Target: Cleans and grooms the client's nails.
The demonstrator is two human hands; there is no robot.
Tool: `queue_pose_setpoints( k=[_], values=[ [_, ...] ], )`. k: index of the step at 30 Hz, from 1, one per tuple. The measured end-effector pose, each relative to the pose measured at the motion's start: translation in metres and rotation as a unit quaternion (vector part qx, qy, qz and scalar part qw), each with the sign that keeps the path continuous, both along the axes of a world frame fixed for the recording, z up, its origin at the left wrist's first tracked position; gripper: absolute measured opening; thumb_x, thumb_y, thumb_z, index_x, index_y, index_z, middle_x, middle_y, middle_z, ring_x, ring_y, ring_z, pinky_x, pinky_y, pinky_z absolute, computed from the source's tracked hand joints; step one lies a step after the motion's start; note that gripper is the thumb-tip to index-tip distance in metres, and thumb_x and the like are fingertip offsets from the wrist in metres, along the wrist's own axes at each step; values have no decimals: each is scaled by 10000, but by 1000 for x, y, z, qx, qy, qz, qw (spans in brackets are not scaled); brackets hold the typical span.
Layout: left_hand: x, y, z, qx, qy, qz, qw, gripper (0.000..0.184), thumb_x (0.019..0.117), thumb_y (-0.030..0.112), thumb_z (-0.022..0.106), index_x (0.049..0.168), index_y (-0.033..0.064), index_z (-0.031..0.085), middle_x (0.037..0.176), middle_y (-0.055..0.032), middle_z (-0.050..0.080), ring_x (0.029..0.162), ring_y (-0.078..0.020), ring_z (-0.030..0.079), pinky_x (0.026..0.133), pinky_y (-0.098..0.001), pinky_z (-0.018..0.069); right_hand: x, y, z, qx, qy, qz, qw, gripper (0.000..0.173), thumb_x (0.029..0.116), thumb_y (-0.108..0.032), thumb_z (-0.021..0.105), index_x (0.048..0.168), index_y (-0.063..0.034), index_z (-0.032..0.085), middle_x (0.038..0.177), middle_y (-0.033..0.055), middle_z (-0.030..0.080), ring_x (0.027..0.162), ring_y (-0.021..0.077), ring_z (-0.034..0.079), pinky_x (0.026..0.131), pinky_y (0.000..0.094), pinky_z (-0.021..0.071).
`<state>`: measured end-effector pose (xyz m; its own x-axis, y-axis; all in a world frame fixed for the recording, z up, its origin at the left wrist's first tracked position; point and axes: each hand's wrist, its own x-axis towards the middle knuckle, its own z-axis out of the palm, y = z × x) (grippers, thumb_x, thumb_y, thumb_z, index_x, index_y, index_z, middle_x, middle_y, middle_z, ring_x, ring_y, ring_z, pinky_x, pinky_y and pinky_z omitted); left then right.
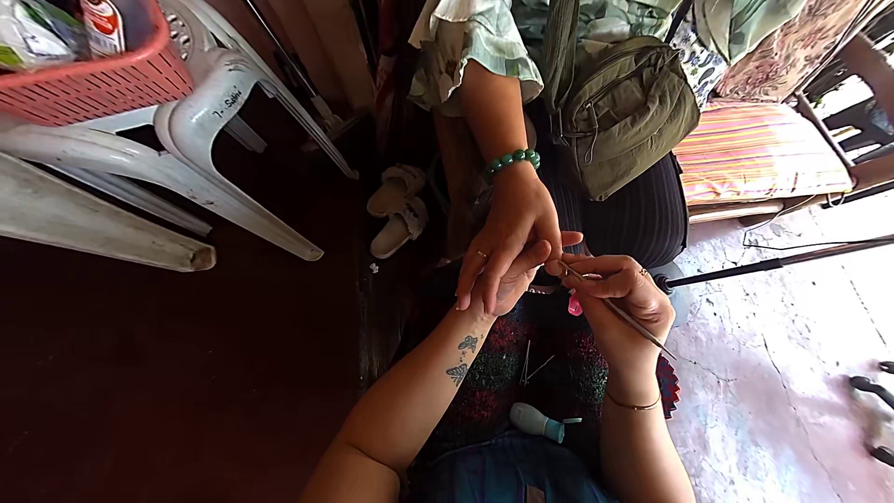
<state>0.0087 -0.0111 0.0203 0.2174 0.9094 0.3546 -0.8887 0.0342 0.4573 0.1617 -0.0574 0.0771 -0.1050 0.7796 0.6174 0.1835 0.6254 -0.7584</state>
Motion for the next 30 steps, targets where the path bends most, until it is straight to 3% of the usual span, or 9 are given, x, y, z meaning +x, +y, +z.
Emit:
queue_pose_setpoints(
  k=[4, 7, 17, 30],
  values=[
    [1, 1, -1, 9, -1, -4, 1000, 163, 1005, 140, 636, 1127, 74, 722, 1056, -97, 753, 987, -165, 733, 862, -298, 586, 1, -2, 2, 13, -18, 3, 1000, 144, 841, 80, 726, 828, -60, 696, 963, 99, 739, 953, 235, 748, 827, 371, 654],
    [0, -1, 0, -3, 11, -4, 1000, 164, 1003, 149, 643, 1137, 86, 713, 1075, -95, 750, 1027, -180, 726, 894, -315, 581, -2, -2, -1, 36, -41, -22, 998, 120, 844, 62, 722, 820, -52, 697, 990, 97, 738, 982, 223, 740, 839, 351, 646],
    [1, 0, -1, 7, 8, -1, 1000, 152, 1001, 143, 642, 1122, 77, 708, 1012, -75, 747, 939, -146, 723, 861, -307, 577, 2, -4, 4, 40, -67, -14, 997, 132, 850, 77, 710, 800, -43, 681, 973, 107, 745, 986, 231, 745, 847, 350, 648],
    [2, 0, -3, -1, 13, 13, 1000, 186, 995, 126, 650, 1166, 72, 701, 1080, -95, 747, 1006, -173, 726, 900, -322, 577, -1, -1, 4, 63, -102, -38, 992, 118, 850, 57, 711, 776, -31, 685, 986, 110, 749, 961, 196, 743, 801, 304, 639]
  ],
)
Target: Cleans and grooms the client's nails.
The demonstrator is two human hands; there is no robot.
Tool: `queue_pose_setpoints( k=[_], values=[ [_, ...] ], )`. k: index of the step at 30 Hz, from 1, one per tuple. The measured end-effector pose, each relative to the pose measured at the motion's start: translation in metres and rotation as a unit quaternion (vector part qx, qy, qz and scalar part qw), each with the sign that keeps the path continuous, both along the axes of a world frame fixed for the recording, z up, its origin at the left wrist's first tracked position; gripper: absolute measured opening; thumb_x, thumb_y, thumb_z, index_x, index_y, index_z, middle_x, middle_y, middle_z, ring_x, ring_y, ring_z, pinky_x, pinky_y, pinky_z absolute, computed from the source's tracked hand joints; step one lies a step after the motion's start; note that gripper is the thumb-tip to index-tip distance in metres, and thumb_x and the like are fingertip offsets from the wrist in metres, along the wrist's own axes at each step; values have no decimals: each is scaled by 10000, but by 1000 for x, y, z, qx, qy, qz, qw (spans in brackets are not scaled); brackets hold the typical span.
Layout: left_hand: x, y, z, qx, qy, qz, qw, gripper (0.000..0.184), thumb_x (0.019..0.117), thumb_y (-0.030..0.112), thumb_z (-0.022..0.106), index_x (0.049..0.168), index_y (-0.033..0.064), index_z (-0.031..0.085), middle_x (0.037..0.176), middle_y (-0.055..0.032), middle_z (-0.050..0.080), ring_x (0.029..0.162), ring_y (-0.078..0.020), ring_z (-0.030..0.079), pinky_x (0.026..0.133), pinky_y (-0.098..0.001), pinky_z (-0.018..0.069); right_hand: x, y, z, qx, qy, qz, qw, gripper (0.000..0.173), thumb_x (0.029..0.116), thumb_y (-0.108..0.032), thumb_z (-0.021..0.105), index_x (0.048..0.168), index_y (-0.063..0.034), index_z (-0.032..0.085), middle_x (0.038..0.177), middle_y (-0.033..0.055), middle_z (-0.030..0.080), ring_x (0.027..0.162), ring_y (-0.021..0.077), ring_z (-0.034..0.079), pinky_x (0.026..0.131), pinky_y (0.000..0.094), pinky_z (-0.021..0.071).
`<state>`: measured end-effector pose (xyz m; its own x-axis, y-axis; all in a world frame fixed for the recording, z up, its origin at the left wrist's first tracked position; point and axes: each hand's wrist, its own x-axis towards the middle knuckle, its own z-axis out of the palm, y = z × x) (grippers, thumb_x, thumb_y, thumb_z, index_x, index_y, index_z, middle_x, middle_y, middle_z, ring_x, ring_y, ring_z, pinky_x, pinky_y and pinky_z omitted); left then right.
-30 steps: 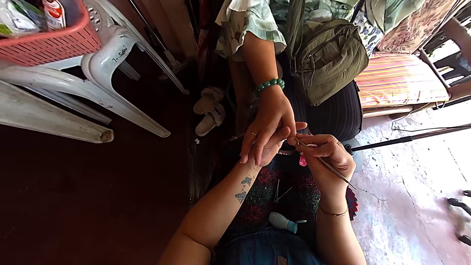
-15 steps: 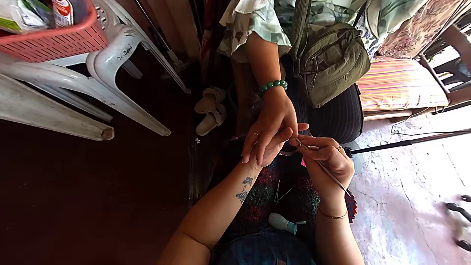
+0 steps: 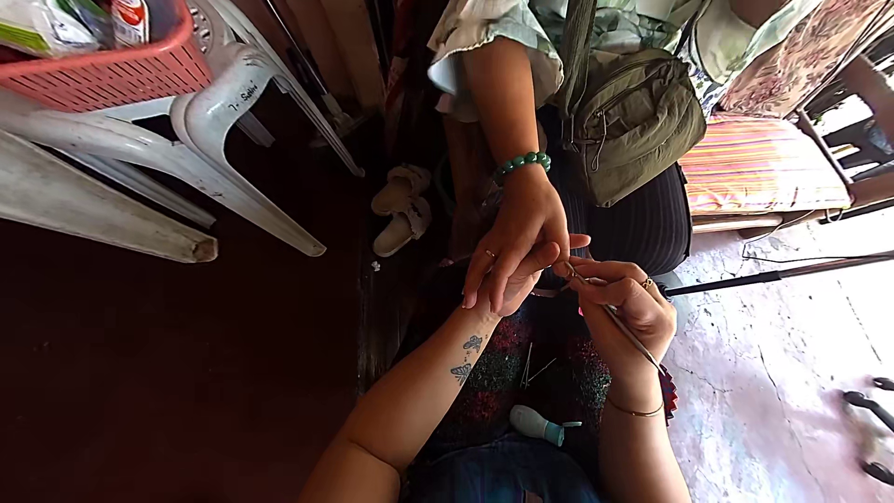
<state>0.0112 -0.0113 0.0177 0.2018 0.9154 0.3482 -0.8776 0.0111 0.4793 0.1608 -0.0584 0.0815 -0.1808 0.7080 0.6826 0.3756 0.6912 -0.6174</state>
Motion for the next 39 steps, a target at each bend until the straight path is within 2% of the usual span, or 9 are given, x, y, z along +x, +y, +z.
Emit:
queue_pose_setpoints(
  k=[3, 6, 10, 19, 22, 25, 29, 31, 39],
  values=[
    [0, -10, 21, -31, 26, 28, 999, 134, 981, 99, 631, 1106, 111, 678, 980, -29, 733, 895, -108, 717, 808, -253, 579, 4, 1, 5, -19, 5, 18, 1000, 132, 849, 62, 712, 775, -41, 676, 962, 99, 748, 976, 202, 745, 835, 320, 642],
    [0, -6, 9, -6, 17, 19, 1000, 157, 996, 103, 635, 1139, 74, 694, 1077, -85, 740, 1023, -185, 723, 889, -326, 584, 3, 4, 6, -23, 5, 15, 1000, 141, 837, 65, 714, 753, -40, 672, 963, 99, 750, 967, 190, 741, 809, 299, 634],
    [0, 0, 1, 15, 11, 6, 1000, 165, 1003, 146, 640, 1142, 76, 695, 1038, -89, 747, 936, -161, 726, 840, -320, 584, 25, 10, 23, -164, 44, 163, 972, 145, 848, 67, 738, 851, -74, 703, 945, 68, 751, 957, 217, 745, 922, 425, 627],
    [2, 2, 1, 29, 13, 5, 999, 170, 1009, 157, 632, 1149, 81, 694, 1086, -90, 740, 1004, -186, 724, 873, -339, 588, 20, 17, 35, -197, 73, 137, 968, 163, 824, 78, 748, 860, -76, 705, 946, 65, 748, 845, 197, 757, 754, 358, 669],
    [0, 4, 2, 33, 13, 1, 999, 184, 1017, 171, 622, 1165, 81, 685, 1082, -88, 738, 960, -165, 725, 848, -325, 588, 22, 18, 40, -234, 64, 153, 958, 160, 818, 90, 742, 841, -65, 710, 910, 60, 754, 893, 206, 759, 871, 401, 650],
    [0, 3, 0, 32, 26, 1, 999, 187, 1014, 196, 631, 1148, 81, 693, 1062, -75, 744, 960, -139, 721, 856, -300, 579, 17, 17, 40, -251, 90, 122, 956, 173, 811, 97, 740, 851, -67, 701, 917, 73, 758, 836, 193, 757, 765, 365, 661],
    [1, 4, -5, 25, 39, 48, 998, 176, 986, 216, 673, 1108, 101, 729, 1032, -53, 754, 990, -169, 722, 924, -352, 576, 15, 17, 42, -255, 73, 143, 954, 132, 816, 107, 729, 834, -18, 690, 924, 79, 755, 922, 201, 752, 881, 391, 642],
    [3, 6, -6, 15, 14, 45, 999, 182, 979, 184, 678, 1123, 87, 733, 1068, -77, 758, 1022, -197, 727, 951, -377, 575, 8, 19, 41, -229, 89, 112, 963, 134, 813, 106, 727, 822, -22, 688, 905, 76, 756, 867, 175, 752, 782, 335, 650],
    [1, 7, -9, 17, 0, 40, 999, 166, 971, 164, 686, 1094, 69, 744, 1043, -90, 756, 1013, -206, 727, 954, -385, 573, 1, 21, 44, -170, -47, 73, 982, 113, 875, -22, 697, 770, -62, 690, 867, 11, 732, 871, 74, 692, 776, 241, 578]
  ],
)
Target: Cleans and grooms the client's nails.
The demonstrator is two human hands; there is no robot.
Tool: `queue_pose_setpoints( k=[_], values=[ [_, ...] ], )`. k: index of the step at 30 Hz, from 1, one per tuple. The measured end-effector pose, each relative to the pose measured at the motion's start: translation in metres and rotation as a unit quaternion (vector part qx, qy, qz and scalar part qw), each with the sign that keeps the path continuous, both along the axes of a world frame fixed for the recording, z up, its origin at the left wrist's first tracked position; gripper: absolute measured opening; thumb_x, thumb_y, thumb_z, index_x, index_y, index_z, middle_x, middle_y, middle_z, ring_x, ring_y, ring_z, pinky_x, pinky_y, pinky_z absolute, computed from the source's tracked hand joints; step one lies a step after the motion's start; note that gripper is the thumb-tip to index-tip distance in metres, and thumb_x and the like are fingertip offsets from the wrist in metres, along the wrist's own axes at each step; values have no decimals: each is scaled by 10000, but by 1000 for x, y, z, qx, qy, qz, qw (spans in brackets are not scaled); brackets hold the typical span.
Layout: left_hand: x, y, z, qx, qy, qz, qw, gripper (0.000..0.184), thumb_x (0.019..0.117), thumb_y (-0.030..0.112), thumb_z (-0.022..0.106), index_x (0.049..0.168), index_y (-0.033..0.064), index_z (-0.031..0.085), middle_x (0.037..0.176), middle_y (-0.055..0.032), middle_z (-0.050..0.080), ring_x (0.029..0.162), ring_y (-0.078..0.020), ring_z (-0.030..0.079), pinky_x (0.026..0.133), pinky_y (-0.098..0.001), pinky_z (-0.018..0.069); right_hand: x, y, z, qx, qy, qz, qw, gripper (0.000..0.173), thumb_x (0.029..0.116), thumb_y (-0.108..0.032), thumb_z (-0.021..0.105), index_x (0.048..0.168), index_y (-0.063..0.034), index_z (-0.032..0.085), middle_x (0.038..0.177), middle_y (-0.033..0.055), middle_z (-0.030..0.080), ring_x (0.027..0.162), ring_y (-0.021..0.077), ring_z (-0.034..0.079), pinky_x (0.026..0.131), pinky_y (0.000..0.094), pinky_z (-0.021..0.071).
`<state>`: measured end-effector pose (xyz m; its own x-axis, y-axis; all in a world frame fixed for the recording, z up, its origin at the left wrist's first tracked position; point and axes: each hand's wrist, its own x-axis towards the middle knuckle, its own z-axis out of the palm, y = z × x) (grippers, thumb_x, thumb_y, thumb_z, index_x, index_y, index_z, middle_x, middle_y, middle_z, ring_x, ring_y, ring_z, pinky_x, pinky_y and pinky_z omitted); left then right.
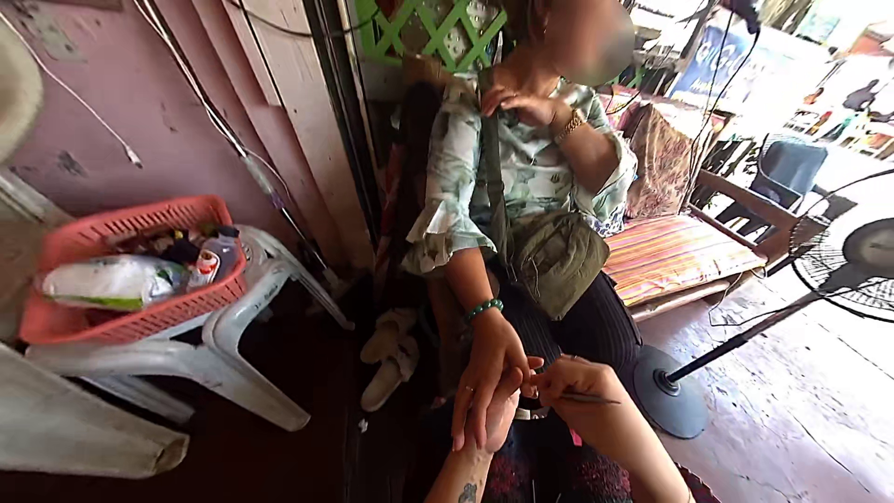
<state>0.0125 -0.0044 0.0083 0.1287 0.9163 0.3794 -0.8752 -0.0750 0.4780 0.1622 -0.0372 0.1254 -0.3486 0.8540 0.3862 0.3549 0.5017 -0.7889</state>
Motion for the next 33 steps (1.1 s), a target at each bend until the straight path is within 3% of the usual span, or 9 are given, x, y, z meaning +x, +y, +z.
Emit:
queue_pose_setpoints(
  k=[5, 12, 17, 20, 23, 26, 27, 33],
  values=[
    [2, 1, -4, -13, -18, -3, 1000, 143, 947, 151, 713, 1060, 77, 760, 1009, -83, 758, 967, -171, 731, 923, -352, 580, -6, -1, 3, 20, -23, -35, 999, 103, 837, 6, 705, 772, -72, 714, 840, -11, 726, 835, 41, 676, 746, 191, 563],
    [2, 0, -3, -13, -22, -2, 1000, 125, 936, 151, 727, 1027, 72, 759, 968, -75, 752, 921, -165, 729, 892, -341, 586, -8, -4, 1, 26, -41, -44, 998, 116, 848, -7, 687, 754, -74, 698, 804, -16, 699, 810, 27, 651, 726, 177, 537],
    [1, -2, -4, -4, -20, -3, 1000, 147, 954, 146, 705, 1062, 59, 755, 1009, -98, 759, 953, -187, 736, 914, -352, 584, -9, -7, 0, 24, -35, -58, 997, 123, 844, -16, 717, 746, -88, 699, 825, -22, 722, 834, 39, 666, 745, 190, 543],
    [1, -1, -3, 4, 6, 11, 1000, 149, 965, 172, 696, 1059, 70, 751, 1013, -85, 758, 975, -187, 734, 926, -360, 583, -7, -7, 2, 48, -54, -25, 997, 121, 852, 4, 662, 759, -70, 688, 805, -4, 697, 829, 50, 664, 750, 210, 554],
    [-1, -4, 1, 8, 52, 9, 999, 209, 985, 271, 672, 1106, 119, 749, 1038, -37, 758, 939, -123, 723, 845, -298, 593, -8, -8, 8, 49, -43, -25, 998, 94, 868, 4, 670, 798, -48, 704, 820, 6, 681, 830, 53, 648, 763, 207, 550],
    [-2, -4, 7, 10, 77, 18, 997, 163, 985, 276, 672, 1047, 148, 752, 996, 5, 754, 941, -105, 717, 861, -297, 586, -7, -10, 11, 44, -83, -3, 996, 93, 879, -1, 651, 811, -21, 711, 823, 32, 690, 834, 58, 647, 775, 209, 541],
    [-3, -4, 9, 9, 91, 20, 996, 159, 983, 288, 672, 1028, 164, 760, 958, 26, 753, 891, -76, 713, 810, -266, 587, -5, -10, 13, 30, -78, -1, 997, 91, 882, 4, 662, 808, -20, 711, 830, 31, 699, 834, 56, 659, 772, 219, 557],
    [-2, -4, 7, -1, 83, -22, 996, 148, 988, 249, 673, 1059, 135, 735, 940, 4, 734, 767, -49, 677, 663, -209, 555, -5, -12, 18, 7, -82, -33, 996, 138, 834, 38, 699, 741, -64, 686, 805, -1, 695, 770, 48, 662, 678, 208, 562]
  ],
)
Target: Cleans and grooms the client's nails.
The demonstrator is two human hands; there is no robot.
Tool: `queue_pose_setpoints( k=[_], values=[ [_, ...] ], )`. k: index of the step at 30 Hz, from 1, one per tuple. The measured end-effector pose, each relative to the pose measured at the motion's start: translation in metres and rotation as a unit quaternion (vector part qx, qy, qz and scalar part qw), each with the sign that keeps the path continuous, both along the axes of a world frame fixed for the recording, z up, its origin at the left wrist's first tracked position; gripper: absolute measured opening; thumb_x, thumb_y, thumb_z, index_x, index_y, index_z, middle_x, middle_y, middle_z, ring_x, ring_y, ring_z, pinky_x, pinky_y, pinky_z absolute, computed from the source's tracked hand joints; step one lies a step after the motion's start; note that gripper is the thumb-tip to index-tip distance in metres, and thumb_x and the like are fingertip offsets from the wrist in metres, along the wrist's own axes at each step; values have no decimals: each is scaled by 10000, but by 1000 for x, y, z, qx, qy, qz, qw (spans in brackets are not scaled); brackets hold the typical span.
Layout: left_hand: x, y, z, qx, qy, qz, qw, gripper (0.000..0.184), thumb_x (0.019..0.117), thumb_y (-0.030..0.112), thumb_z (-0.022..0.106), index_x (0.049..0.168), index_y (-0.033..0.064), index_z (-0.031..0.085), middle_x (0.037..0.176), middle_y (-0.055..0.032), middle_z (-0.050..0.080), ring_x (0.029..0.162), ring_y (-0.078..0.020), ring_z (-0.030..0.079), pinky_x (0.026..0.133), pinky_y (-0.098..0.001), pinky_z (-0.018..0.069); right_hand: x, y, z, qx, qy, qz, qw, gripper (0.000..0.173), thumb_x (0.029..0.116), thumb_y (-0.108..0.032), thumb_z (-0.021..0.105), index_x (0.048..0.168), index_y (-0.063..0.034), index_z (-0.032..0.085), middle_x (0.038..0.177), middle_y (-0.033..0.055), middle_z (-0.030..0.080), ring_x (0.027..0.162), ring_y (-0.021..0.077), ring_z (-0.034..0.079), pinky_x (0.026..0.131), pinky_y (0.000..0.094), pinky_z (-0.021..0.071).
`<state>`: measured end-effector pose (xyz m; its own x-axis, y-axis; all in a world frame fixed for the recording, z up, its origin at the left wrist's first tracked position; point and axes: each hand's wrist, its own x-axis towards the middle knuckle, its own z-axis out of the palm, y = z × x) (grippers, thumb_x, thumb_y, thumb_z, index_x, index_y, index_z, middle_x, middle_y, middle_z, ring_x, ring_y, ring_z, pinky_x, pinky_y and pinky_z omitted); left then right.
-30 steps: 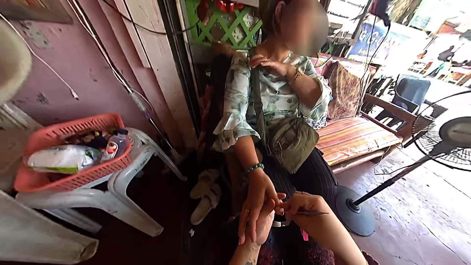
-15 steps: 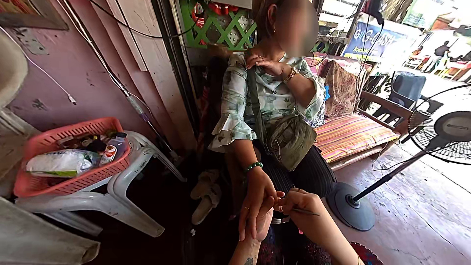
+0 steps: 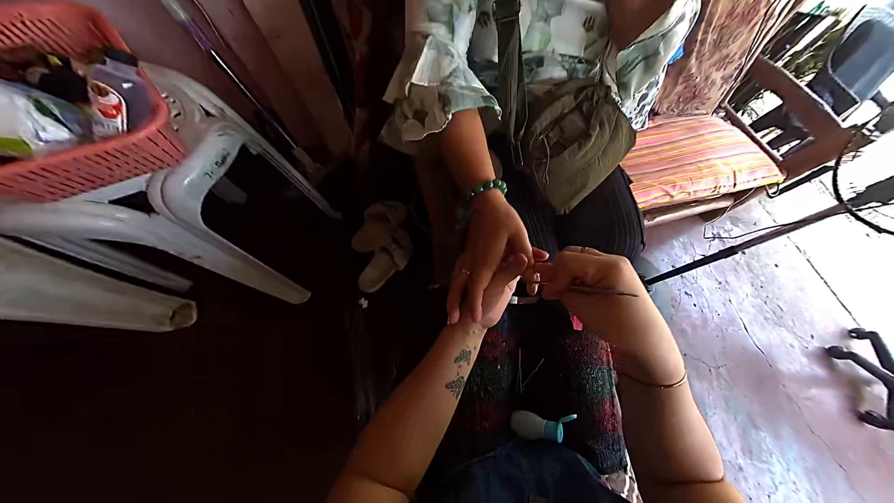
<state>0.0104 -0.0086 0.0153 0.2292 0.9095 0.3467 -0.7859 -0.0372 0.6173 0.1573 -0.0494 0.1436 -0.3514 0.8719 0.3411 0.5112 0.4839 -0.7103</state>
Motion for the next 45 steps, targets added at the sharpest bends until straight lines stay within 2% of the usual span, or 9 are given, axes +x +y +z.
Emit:
queue_pose_setpoints(
  k=[7, 22, 26, 30, 35, 38, 41, 43, 45],
  values=[
    [-1, -2, 6, 7, -18, -13, 1000, 158, 1002, 220, 656, 1084, 105, 725, 985, -20, 741, 776, -55, 685, 676, -214, 558, 1, 0, 6, 20, -28, 17, 999, 125, 826, 37, 695, 756, -67, 698, 813, -3, 680, 768, 36, 650, 661, 187, 554],
    [4, -1, 2, 32, 0, 25, 999, 107, 996, 209, 666, 1040, 130, 723, 912, 24, 717, 759, -42, 668, 660, -209, 554, -9, -6, 6, 97, -94, -7, 991, 149, 858, 43, 623, 767, -52, 694, 785, 12, 642, 737, 35, 608, 640, 167, 505],
    [2, -19, 37, 5, 78, 106, 991, 42, 943, 98, 669, 958, 129, 646, 850, 47, 634, 795, -36, 635, 703, -216, 530, -9, -8, 7, 99, -125, 10, 987, 155, 860, 35, 595, 782, -48, 701, 761, 12, 613, 715, 36, 594, 622, 164, 497],
    [5, -2, -5, 49, -15, 28, 998, 95, 995, 157, 662, 1060, 114, 716, 940, 12, 715, 821, -63, 685, 751, -242, 576, -12, -10, 5, 115, -134, -2, 984, 147, 889, 31, 591, 819, -32, 703, 763, 21, 573, 692, 50, 557, 587, 169, 463],
    [5, -4, -2, 40, -37, 17, 998, 68, 987, 134, 668, 1022, 118, 723, 897, 17, 718, 804, -64, 690, 754, -241, 578, -16, -14, 5, 131, -156, -7, 979, 157, 890, 39, 576, 830, -23, 707, 771, 40, 570, 687, 81, 562, 570, 193, 459],
    [4, -5, 1, 38, -43, 24, 998, 67, 985, 148, 675, 1007, 115, 729, 861, 13, 714, 768, -69, 689, 732, -248, 580, -15, -16, 6, 120, -179, 4, 976, 154, 893, 37, 578, 819, -40, 689, 805, 45, 610, 724, 84, 600, 605, 200, 506],
    [4, -3, -3, 26, -18, 26, 999, 63, 986, 164, 676, 1012, 135, 725, 899, 17, 715, 812, -77, 692, 754, -259, 580, -15, -14, 3, 132, -170, -8, 977, 163, 917, 24, 572, 869, -25, 721, 782, 41, 570, 691, 84, 560, 570, 197, 461],
    [4, -3, -5, 22, -1, 29, 999, 81, 989, 180, 675, 1012, 117, 719, 900, 4, 711, 788, -87, 686, 726, -262, 580, -7, -12, 3, 108, -163, 20, 981, 153, 903, 13, 582, 834, -51, 703, 816, 33, 631, 756, 88, 623, 637, 229, 529],
    [4, -3, -2, 5, 7, 17, 1000, 124, 978, 222, 694, 1021, 110, 719, 877, 3, 709, 733, -74, 665, 676, -242, 565, 3, -9, 5, 82, -48, 21, 995, 120, 870, 20, 631, 801, -50, 700, 868, 29, 703, 851, 101, 690, 757, 267, 597]
  ],
)
